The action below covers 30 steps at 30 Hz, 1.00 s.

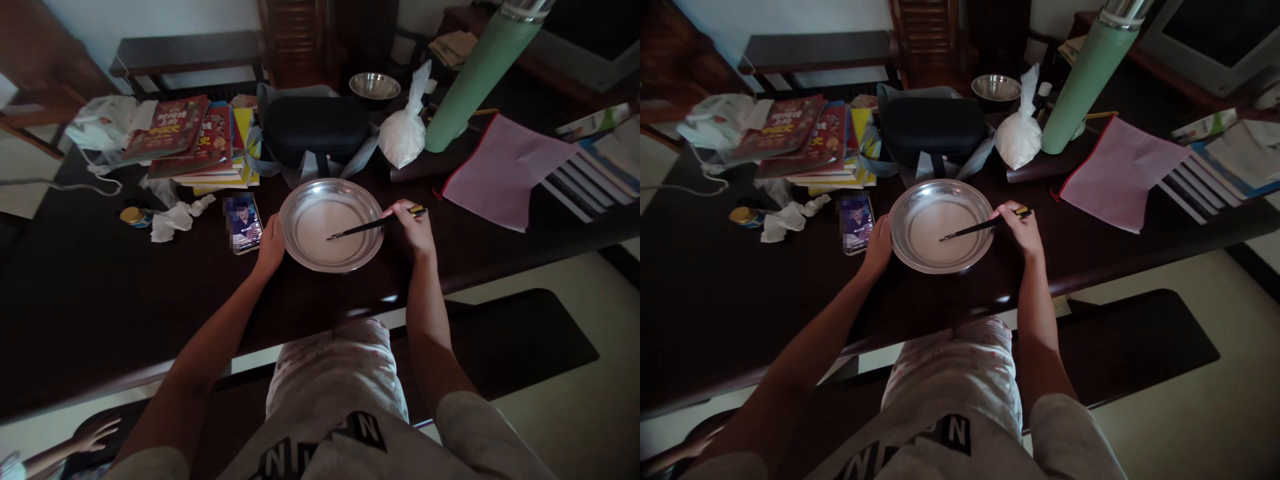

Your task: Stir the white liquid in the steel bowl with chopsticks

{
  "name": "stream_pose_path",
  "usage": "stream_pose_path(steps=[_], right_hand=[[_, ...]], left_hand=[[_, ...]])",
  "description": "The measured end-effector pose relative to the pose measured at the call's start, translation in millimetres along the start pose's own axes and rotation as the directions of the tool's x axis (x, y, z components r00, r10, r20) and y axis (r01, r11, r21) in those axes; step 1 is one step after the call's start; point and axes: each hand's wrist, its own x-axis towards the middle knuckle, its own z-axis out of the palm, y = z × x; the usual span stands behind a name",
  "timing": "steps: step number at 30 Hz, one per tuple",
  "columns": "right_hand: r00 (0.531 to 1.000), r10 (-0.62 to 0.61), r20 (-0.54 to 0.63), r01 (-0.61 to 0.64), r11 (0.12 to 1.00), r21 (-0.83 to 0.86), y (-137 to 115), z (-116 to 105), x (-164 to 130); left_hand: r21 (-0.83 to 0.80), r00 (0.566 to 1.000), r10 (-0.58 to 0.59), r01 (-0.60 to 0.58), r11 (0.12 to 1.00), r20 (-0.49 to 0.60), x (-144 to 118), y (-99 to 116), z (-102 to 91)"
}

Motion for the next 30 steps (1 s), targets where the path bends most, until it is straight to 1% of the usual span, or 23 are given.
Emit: stream_pose_path(steps=[1,2,3,6,7,8,11,12,13,17,18,22,23,24,27,28,30], right_hand=[[0.999,-0.01,0.038,0.011,1.0,-0.011,0.3,0.2,0.3],[0.999,-0.018,0.048,0.019,1.0,-0.019,0.7,0.3,0.5],[0.999,-0.021,0.028,0.022,0.999,-0.025,1.1,0.3,0.8],[0.994,-0.008,-0.108,0.006,1.0,-0.023,2.0,-0.7,0.8],[0.992,-0.001,-0.126,-0.001,1.0,-0.017,2.1,-1.0,0.6],[0.994,0.005,-0.113,-0.006,1.0,-0.011,2.1,-1.1,0.3],[1.0,-0.004,0.018,0.004,1.0,-0.004,1.3,0.5,0.3],[0.999,-0.013,0.04,0.013,1.0,-0.006,0.9,1.2,0.4],[0.999,-0.019,0.032,0.02,1.0,-0.007,0.5,1.7,0.6],[0.994,0.0,-0.112,0.0,1.0,0.005,0.1,1.0,0.4],[0.994,0.007,-0.109,-0.006,1.0,0.01,0.3,0.5,0.2],[0.999,-0.016,0.036,0.017,1.0,-0.006,1.7,0.8,0.4],[0.999,-0.026,0.038,0.026,1.0,-0.008,1.8,1.2,0.7],[0.999,-0.031,0.013,0.031,1.0,-0.005,1.8,1.3,0.9],[0.995,-0.011,-0.101,0.012,1.0,0.014,1.0,1.1,0.3],[0.995,-0.002,-0.105,0.003,1.0,0.015,0.6,1.0,-0.1],[0.999,-0.001,-0.043,0.001,1.0,0.002,0.0,1.5,-0.9]], left_hand=[[0.005,1.0,-0.001,0.001,1.0,0.002,0.0,0.1,0.1],[0.012,1.0,-0.002,0.002,1.0,0.003,-0.1,0.1,0.2],[0.018,1.0,-0.002,0.002,1.0,0.001,-0.1,-0.1,0.3],[0.015,1.0,0.003,-0.003,1.0,-0.007,0.2,-1.8,0.8],[0.01,1.0,0.004,-0.004,1.0,-0.005,0.3,-2.4,0.9],[0.006,1.0,0.004,-0.004,1.0,-0.001,0.4,-2.9,0.8],[0.006,1.0,0.004,-0.004,1.0,0.008,0.9,-3.5,0.4],[0.008,1.0,0.005,-0.005,1.0,0.008,1.0,-3.4,0.3],[0.01,1.0,0.005,-0.005,1.0,0.007,1.1,-3.2,0.2],[0.009,1.0,-0.001,0.001,1.0,0.008,1.6,-1.4,-0.1],[0.007,1.0,-0.004,0.004,1.0,0.011,1.6,-0.8,-0.2],[0.009,1.0,-0.007,0.006,1.0,0.017,1.1,0.3,-0.9],[0.012,1.0,-0.002,0.002,1.0,0.016,1.0,0.1,-0.9],[0.012,1.0,0.004,-0.004,1.0,0.015,1.0,-0.3,-0.8],[0.004,1.0,0.013,-0.013,1.0,0.011,1.0,-1.6,0.1],[0.001,1.0,0.009,-0.009,1.0,0.009,1.0,-1.8,0.4],[-0.001,1.0,-0.003,0.003,1.0,0.005,1.0,-1.8,0.8]])
